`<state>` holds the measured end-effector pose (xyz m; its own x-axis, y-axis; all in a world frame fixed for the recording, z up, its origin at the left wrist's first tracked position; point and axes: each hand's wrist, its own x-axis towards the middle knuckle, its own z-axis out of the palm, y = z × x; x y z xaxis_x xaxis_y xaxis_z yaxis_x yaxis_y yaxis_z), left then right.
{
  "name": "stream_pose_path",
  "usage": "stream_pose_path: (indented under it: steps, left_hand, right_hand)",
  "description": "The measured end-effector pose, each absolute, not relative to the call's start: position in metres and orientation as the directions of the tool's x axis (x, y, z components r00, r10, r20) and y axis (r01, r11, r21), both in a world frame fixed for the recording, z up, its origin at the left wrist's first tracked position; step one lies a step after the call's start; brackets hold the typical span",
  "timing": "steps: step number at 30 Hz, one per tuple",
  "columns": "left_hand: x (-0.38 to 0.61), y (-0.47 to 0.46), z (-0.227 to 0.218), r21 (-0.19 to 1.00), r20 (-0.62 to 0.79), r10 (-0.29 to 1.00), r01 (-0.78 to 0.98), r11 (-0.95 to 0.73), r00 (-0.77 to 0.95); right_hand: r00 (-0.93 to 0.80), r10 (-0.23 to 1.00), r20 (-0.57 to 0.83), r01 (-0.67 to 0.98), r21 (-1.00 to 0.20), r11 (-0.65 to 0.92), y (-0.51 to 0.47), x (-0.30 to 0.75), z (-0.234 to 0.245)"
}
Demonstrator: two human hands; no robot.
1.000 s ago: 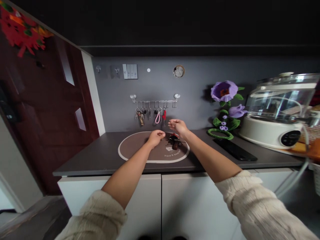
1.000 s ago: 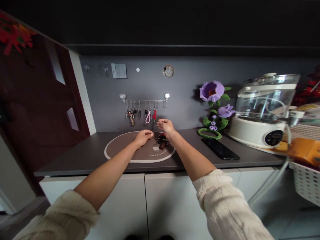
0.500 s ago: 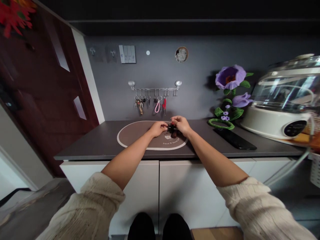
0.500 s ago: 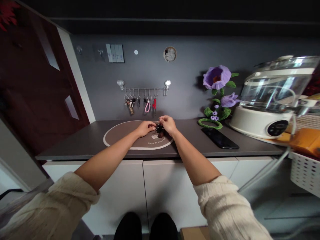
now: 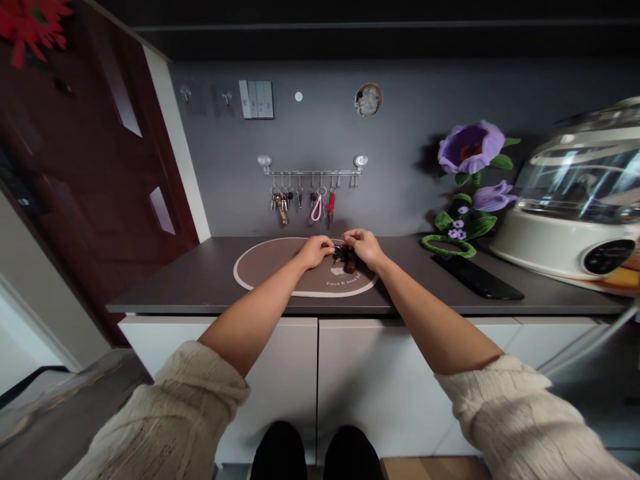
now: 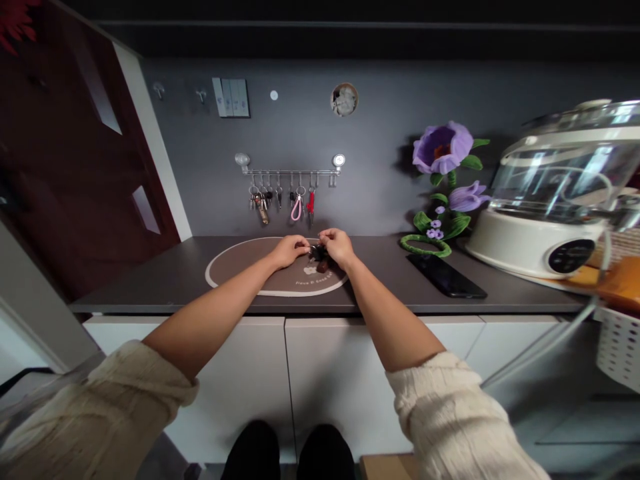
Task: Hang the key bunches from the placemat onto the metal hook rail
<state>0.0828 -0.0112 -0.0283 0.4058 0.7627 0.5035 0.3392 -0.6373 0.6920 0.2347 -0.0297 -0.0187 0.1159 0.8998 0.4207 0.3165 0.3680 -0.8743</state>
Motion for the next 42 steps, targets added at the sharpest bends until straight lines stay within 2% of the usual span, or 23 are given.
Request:
stream_pose_path:
  steps: [7, 17, 33, 42]
  left_hand:
    - [0.082, -0.008, -0.027, 0.817, 0.458, 0.833, 0.221, -0.532, 0.311]
    - [0.082, -0.012, -0.019, 0.89, 0.437, 0.883, 0.062, -0.452, 0.173]
    - [0.079, -0.015, -0.011, 0.893, 0.45, 0.882, -0.053, -0.447, 0.141]
    - [0.08, -0.018, -0.007, 0.878, 0.479, 0.868, -0.073, -0.474, 0.129]
  right_hand:
    - [0.103, 0.898, 0.429, 0.298, -0.874, 0.384, -0.03, 0.235, -0.019]
    - [-0.004, 0.907, 0.421, 0.259, -0.875, 0.408, -0.043, 0.227, -0.012]
    - [-0.092, 0.867, 0.49, 0.159, -0.852, 0.499, -0.045, 0.225, -0.009]
    - [-0.055, 0.861, 0.505, 0.124, -0.853, 0.508, -0.051, 0.221, -0.003]
